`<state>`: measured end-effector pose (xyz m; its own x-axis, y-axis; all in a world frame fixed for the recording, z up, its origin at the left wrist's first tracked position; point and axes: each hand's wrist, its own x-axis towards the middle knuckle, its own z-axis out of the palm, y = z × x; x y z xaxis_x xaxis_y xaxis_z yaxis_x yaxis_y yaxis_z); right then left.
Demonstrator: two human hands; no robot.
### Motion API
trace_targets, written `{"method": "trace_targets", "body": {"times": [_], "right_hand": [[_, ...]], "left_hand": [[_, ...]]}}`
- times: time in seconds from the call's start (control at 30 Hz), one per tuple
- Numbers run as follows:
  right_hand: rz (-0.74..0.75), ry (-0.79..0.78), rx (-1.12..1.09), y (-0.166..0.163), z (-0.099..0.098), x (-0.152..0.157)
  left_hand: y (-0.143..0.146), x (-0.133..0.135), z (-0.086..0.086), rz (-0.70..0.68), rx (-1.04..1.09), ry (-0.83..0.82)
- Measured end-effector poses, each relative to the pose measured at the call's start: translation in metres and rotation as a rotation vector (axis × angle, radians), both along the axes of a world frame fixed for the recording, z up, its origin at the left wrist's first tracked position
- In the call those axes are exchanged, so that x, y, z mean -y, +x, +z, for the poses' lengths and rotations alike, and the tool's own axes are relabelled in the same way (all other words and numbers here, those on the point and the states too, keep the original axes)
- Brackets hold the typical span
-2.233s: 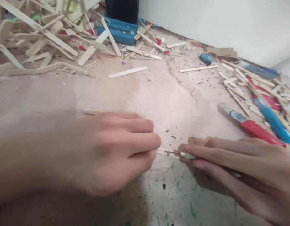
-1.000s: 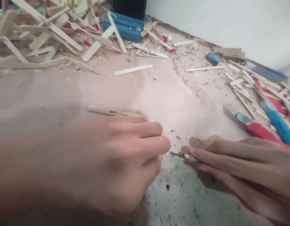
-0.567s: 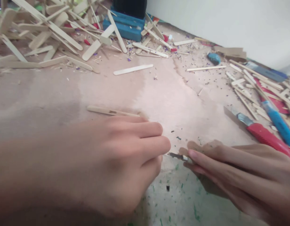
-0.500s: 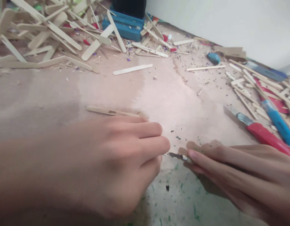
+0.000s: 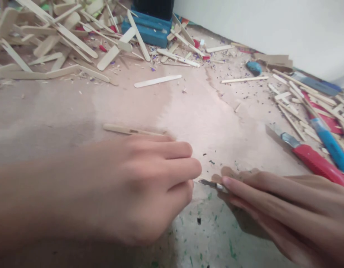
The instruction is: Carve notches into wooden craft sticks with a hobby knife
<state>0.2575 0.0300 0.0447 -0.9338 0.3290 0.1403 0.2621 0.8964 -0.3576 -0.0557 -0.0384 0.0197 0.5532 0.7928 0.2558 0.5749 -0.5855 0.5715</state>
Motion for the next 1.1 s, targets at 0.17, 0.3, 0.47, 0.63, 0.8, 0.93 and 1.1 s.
{"method": "trace_targets", "body": {"times": [0.17, 0.3, 0.47, 0.63, 0.8, 0.93, 1.1], "right_hand": [[-0.158, -0.222, 0.019, -0.004, 0.003, -0.004], [-0.128, -0.333, 0.037, -0.004, 0.005, -0.002], [-0.099, -0.325, 0.03, -0.003, 0.005, -0.003], [-0.07, -0.253, 0.001, 0.0, 0.001, -0.003], [-0.013, -0.19, 0.023, 0.006, 0.001, -0.009], [0.068, -0.134, 0.072, 0.011, 0.001, -0.011], [-0.024, 0.002, 0.051, 0.013, 0.0, -0.002]], "left_hand": [[-0.006, -0.014, 0.005, -0.117, -0.037, 0.066], [-0.007, -0.019, 0.007, -0.165, -0.062, 0.047], [-0.008, -0.016, 0.005, -0.143, -0.024, 0.035], [-0.008, -0.016, 0.008, -0.156, -0.022, 0.028], [-0.008, -0.02, 0.011, -0.176, -0.036, 0.042], [-0.007, -0.022, 0.011, -0.188, -0.038, 0.028], [-0.007, -0.021, 0.012, -0.197, -0.053, 0.022]]}}
